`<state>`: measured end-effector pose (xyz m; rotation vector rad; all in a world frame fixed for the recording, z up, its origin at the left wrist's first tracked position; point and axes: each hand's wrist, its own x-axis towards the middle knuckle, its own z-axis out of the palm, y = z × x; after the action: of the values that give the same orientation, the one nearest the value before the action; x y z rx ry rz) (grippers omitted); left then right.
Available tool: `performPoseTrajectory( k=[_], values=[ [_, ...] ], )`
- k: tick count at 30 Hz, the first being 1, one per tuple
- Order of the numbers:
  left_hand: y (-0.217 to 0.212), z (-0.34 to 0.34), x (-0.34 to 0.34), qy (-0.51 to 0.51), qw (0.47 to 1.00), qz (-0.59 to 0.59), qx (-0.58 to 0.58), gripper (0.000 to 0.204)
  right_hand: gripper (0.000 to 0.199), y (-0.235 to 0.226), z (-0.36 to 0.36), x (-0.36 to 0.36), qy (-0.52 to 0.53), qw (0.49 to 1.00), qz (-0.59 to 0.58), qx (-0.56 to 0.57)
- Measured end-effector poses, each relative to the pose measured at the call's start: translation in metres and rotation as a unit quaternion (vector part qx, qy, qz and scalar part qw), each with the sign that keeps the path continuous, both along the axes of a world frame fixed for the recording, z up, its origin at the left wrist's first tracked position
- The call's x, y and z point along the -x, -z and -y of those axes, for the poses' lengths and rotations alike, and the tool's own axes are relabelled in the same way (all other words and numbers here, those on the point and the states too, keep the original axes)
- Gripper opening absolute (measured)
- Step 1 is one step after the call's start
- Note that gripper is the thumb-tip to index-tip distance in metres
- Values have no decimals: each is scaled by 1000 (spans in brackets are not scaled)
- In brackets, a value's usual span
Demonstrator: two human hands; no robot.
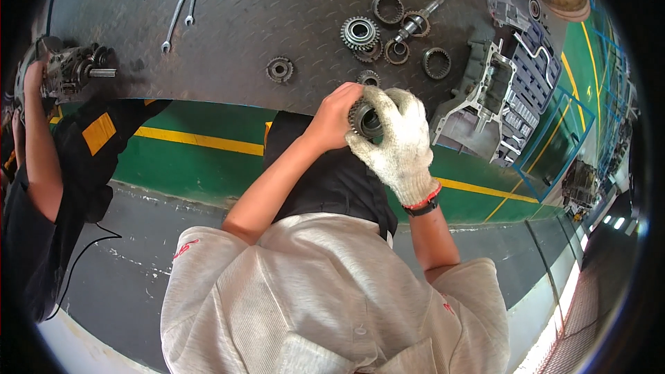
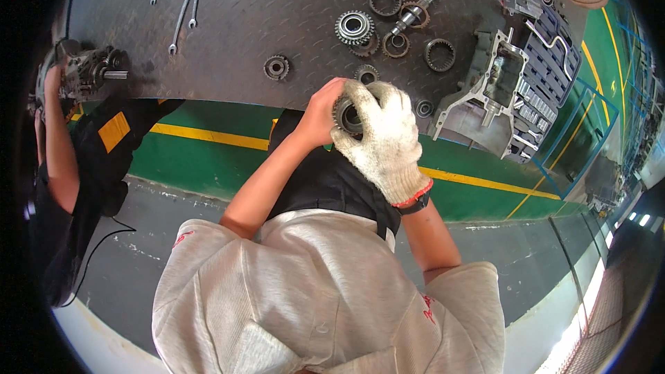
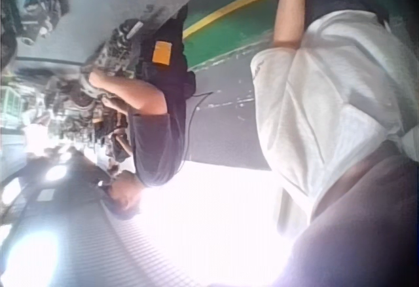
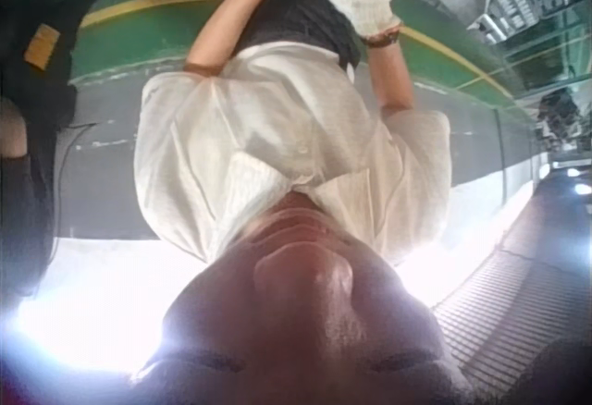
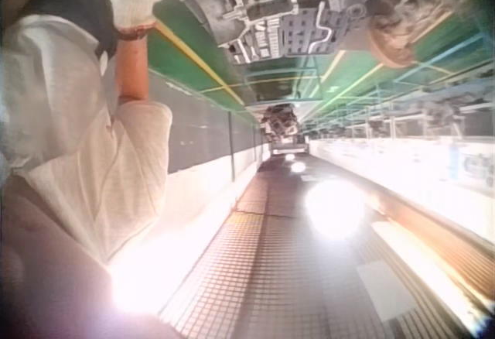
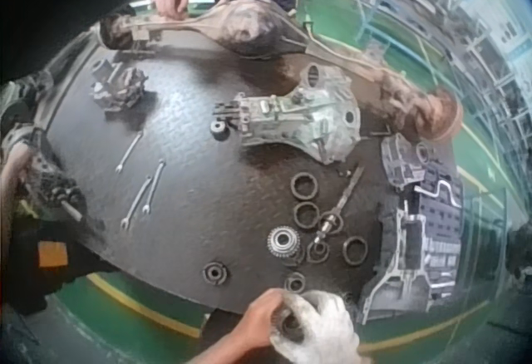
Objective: Manual assembly of gear components onto a transmission shaft.
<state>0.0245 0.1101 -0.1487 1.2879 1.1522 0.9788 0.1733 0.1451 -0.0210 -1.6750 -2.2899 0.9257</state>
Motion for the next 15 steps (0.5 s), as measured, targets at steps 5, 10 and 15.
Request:
performPoseTrajectory(
  k=[5, 10, 15],
  values=[
    [-2, 1, 0, -1, 1000, -22, -22, 50, 71, 10, 6, -1, 11, 999, -45, 4],
    [-5, 0, -2, -5, 1000, -11, -29, 54, 79, 4, 20, 2, 222, 906, -348, -94],
    [-4, -2, 0, 18, 1000, -24, -8, 54, 80, 1, 6, -3, 208, 908, -362, -30]
  ],
)
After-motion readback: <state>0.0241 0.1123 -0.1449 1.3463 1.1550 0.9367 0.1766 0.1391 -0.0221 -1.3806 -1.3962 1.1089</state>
